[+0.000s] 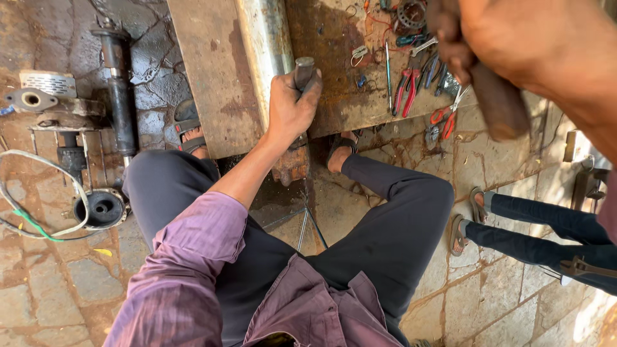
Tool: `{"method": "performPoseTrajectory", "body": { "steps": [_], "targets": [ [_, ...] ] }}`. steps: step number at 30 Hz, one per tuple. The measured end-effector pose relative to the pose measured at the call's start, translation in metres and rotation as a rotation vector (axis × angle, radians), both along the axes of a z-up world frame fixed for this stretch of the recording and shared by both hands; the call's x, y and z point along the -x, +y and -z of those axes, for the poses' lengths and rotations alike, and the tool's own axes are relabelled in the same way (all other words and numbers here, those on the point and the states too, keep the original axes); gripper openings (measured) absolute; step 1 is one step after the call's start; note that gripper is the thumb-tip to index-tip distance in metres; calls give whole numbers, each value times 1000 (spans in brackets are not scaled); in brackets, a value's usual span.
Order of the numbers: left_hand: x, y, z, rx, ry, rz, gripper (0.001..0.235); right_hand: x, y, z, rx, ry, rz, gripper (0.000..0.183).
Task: The person disassembles and repairs a large metal cylinder by hand using a hammer and various metal tools.
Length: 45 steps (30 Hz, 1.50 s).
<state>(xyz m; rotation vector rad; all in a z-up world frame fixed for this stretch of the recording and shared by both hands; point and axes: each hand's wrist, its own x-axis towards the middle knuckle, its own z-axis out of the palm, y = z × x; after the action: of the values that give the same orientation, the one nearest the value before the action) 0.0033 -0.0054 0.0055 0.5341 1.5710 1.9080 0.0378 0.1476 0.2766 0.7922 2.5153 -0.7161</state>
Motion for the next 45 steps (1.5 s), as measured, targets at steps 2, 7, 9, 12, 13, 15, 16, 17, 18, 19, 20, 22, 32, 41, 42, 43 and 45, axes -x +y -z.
{"method": "performPoseTrajectory", "body": {
  "steps": [2,7,9,12,13,15,16,17,18,19,20,22,32,41,42,43,45],
  "targets": [
    [-1,1,1,-83,-28,6,30,-1,-8,11,-37,19,-138,44],
    [1,3,6,-66,3,-3,27,16,-31,2,-126,-454,48,48],
    [1,5,7,-59,-1,-11,27,24,-26,-5,-143,-434,109,45],
    [-3,-1,5,-16,-29,-27,23,23,-16,-2,-175,-189,-15,46],
    [-2,1,5,-9,-28,-20,25,18,-17,2,-157,-91,-87,44],
    [-2,4,4,-11,-26,-10,28,8,-20,7,-119,99,-230,40],
    [-1,4,5,-20,-26,-7,27,5,-23,7,-100,192,-302,38],
    [1,4,5,-28,-17,-11,27,6,-26,5,-81,293,-380,37],
    [2,5,5,-17,-15,-7,28,10,-29,3,-106,22,-216,38],
    [1,5,4,-7,-14,0,30,17,-32,2,-128,-250,-45,40],
    [0,5,3,4,-14,6,31,22,-35,1,-149,-520,129,42],
    [-4,4,1,-13,-13,-7,26,27,-35,-6,-177,-436,159,48],
    [1,3,3,-29,-16,-25,28,15,-16,-16,9,-121,197,54],
    [-1,5,16,-35,-48,-31,17,16,-42,-2,-99,-341,69,51],
    [0,6,19,-57,-61,-51,17,13,-42,0,-65,-356,84,54],
    [2,8,21,-82,-71,-70,17,9,-40,3,-34,-368,99,57],
    [13,7,27,-38,-67,-147,22,-7,-37,11,80,-342,215,57]
  ]
}}
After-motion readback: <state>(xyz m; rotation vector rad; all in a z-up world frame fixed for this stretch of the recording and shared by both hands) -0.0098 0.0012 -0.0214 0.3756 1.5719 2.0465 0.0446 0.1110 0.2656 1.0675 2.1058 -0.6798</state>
